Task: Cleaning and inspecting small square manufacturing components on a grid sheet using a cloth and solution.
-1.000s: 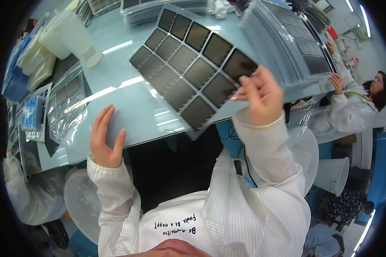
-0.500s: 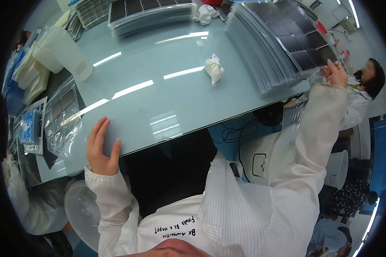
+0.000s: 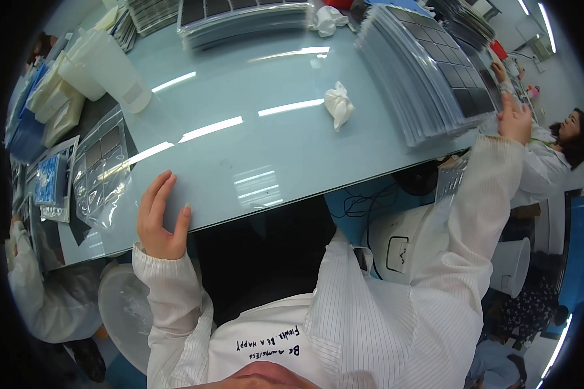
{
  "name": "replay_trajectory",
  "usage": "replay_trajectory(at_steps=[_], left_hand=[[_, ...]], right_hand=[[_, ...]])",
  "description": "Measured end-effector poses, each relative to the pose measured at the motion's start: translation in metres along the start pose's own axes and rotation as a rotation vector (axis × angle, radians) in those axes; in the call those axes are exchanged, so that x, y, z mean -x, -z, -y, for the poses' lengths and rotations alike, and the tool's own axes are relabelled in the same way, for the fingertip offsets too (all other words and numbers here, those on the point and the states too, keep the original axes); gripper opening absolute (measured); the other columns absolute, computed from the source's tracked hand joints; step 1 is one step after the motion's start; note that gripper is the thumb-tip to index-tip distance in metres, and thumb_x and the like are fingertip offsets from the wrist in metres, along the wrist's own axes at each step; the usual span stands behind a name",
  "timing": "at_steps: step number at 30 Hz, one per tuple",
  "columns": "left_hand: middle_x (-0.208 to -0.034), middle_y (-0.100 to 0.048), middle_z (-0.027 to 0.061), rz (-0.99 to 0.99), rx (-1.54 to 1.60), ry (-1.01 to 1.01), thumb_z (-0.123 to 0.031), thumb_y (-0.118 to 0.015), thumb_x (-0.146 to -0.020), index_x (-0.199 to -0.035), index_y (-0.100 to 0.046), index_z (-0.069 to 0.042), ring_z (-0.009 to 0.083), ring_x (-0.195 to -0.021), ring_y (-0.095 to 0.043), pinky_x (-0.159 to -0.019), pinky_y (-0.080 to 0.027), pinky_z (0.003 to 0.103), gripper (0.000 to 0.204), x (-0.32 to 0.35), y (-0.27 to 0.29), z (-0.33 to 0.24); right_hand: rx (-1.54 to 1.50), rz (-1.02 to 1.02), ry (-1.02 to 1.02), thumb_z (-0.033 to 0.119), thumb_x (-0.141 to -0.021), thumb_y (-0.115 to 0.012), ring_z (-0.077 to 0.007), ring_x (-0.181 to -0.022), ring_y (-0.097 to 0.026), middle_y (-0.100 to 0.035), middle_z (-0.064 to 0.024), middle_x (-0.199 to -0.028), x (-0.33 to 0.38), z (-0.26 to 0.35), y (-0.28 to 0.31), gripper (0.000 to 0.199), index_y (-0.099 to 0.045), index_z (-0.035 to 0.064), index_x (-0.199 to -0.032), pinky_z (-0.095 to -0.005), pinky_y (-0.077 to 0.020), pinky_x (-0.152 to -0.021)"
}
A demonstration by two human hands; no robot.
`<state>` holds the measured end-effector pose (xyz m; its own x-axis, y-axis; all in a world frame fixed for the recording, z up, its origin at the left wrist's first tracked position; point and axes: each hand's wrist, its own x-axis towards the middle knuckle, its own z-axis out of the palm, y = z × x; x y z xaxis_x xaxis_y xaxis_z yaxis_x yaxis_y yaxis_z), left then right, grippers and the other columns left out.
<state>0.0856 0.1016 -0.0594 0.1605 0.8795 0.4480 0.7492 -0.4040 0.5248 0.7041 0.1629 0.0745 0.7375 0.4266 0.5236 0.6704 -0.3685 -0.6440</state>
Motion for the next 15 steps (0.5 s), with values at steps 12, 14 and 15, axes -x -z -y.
replay_trajectory(at_steps=[12,14,15], left_hand=[[-0.122,-0.059,0.0145,0.001,-0.030,-0.004,-0.011,-0.068,-0.071,-0.116,-0.060,-0.002,0.0349,-0.110,-0.056,-0.094,-0.044,0.041,0.046,0.001,0.007,0.002],[-0.121,-0.059,0.0147,-0.006,-0.035,0.001,-0.012,-0.068,-0.071,-0.116,-0.060,-0.001,0.0351,-0.110,-0.056,-0.093,-0.045,0.041,0.046,0.001,0.007,0.002],[-0.121,-0.059,0.0148,-0.004,-0.020,-0.012,-0.012,-0.069,-0.071,-0.115,-0.061,-0.001,0.0352,-0.109,-0.057,-0.093,-0.045,0.041,0.046,-0.002,0.005,0.003]], right_hand=[[-0.331,0.583,1.293,0.021,-0.084,-0.072,-0.0087,-0.053,-0.051,-0.061,-0.0010,-0.070,0.184,0.242,-0.122,0.030,-0.067,0.0077,-0.110,-0.0196,-0.0374,-0.048],[-0.109,0.721,1.263,0.027,-0.079,-0.072,-0.0251,-0.074,-0.058,-0.060,-0.0108,-0.083,0.200,0.278,-0.133,0.031,-0.065,0.0037,-0.099,-0.0324,-0.0447,-0.065],[0.014,0.781,1.237,0.030,-0.077,-0.072,-0.0333,-0.084,-0.061,-0.060,-0.0157,-0.090,0.204,0.291,-0.141,0.033,-0.064,0.0018,-0.093,-0.0388,-0.0484,-0.074]])
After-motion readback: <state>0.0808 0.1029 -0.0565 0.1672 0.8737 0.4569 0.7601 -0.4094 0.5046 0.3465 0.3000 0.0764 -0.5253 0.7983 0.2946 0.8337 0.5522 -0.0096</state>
